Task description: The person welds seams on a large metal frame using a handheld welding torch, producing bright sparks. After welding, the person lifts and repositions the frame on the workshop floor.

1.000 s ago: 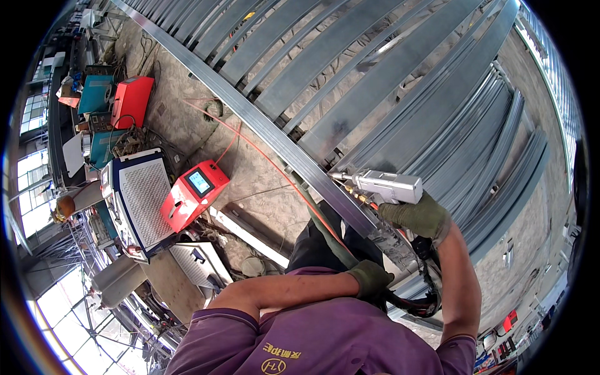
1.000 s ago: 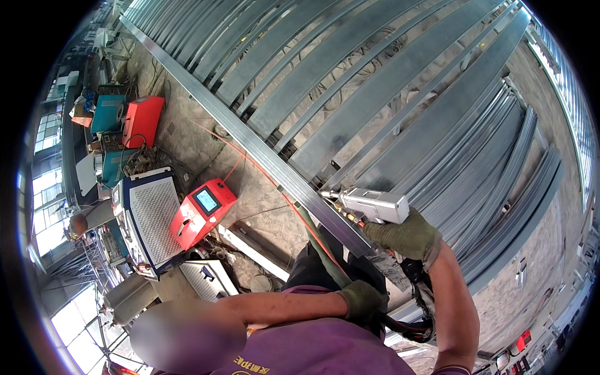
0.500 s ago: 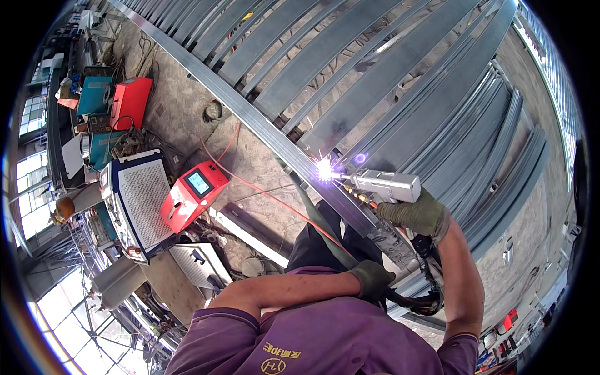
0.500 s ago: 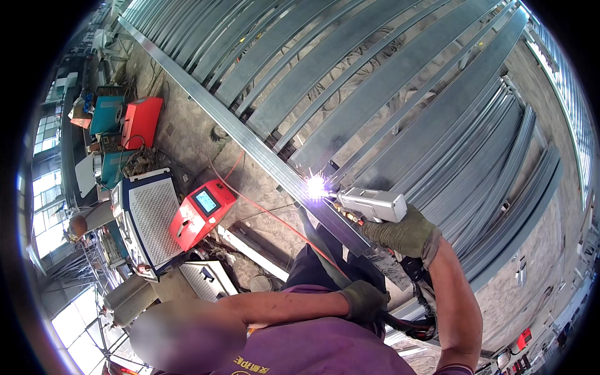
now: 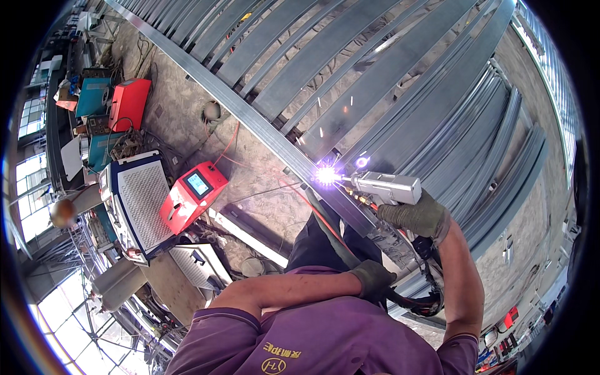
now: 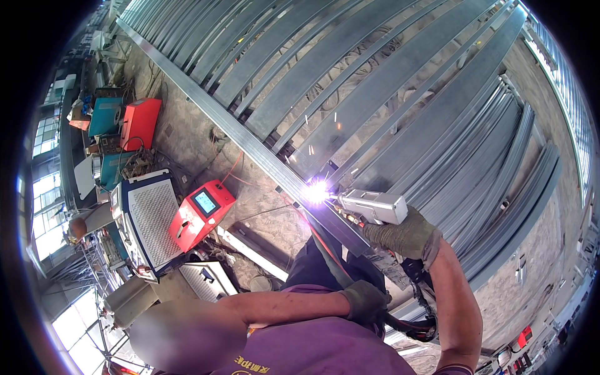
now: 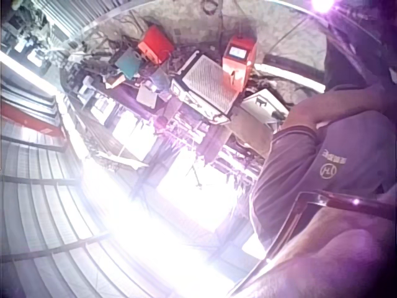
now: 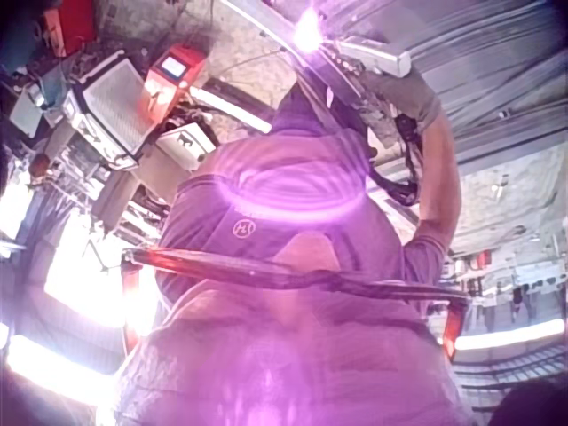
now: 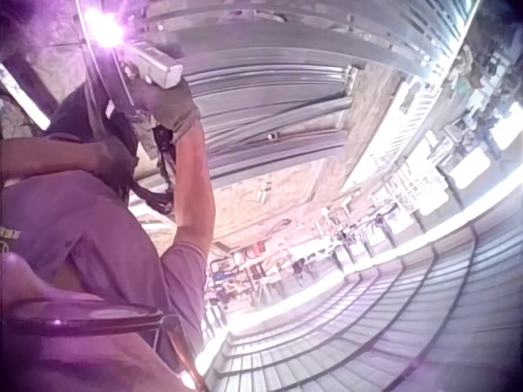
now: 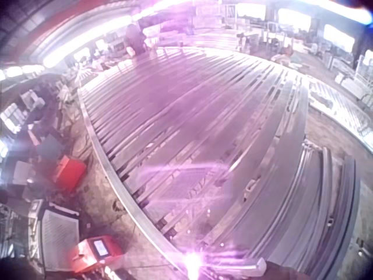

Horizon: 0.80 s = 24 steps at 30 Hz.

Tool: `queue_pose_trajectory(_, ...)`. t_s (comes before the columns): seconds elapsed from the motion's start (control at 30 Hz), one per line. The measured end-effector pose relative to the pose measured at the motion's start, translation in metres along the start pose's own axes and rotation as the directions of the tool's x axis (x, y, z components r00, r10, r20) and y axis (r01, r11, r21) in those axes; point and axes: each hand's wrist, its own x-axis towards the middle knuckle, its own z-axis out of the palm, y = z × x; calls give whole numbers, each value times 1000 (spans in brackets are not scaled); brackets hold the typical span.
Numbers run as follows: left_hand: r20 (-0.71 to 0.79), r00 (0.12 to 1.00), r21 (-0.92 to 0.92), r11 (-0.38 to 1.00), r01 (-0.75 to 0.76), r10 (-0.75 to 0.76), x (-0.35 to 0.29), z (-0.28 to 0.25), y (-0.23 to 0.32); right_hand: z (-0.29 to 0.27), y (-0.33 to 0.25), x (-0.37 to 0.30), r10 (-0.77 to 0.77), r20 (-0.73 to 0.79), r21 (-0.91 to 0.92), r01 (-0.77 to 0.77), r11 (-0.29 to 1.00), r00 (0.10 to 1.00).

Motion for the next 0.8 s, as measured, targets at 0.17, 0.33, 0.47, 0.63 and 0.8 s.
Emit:
queue_pose_trajectory(0.17,-31,999,2,1000,-22,22,6,10,-5,0,-4,-4,26,8,27,-26,999,1000)
queue_pose_trajectory(0.33,-46,998,-15,999,-34,33,8,15,-6,-4,8,-5,58,-15,-40,-59,997,998)
queue_pose_trajectory(0.47,-46,998,-23,999,-32,31,6,12,-4,-4,9,-5,50,-32,-73,-53,996,998)
queue_pose_trajectory(0.63,-63,997,-16,999,-45,44,8,16,-5,-2,6,-7,50,-45,-114,-54,992,998)
queue_pose_trajectory(0.8,-42,999,-16,999,-35,34,6,13,-3,-1,5,-9,37,-51,-149,-45,988,998)
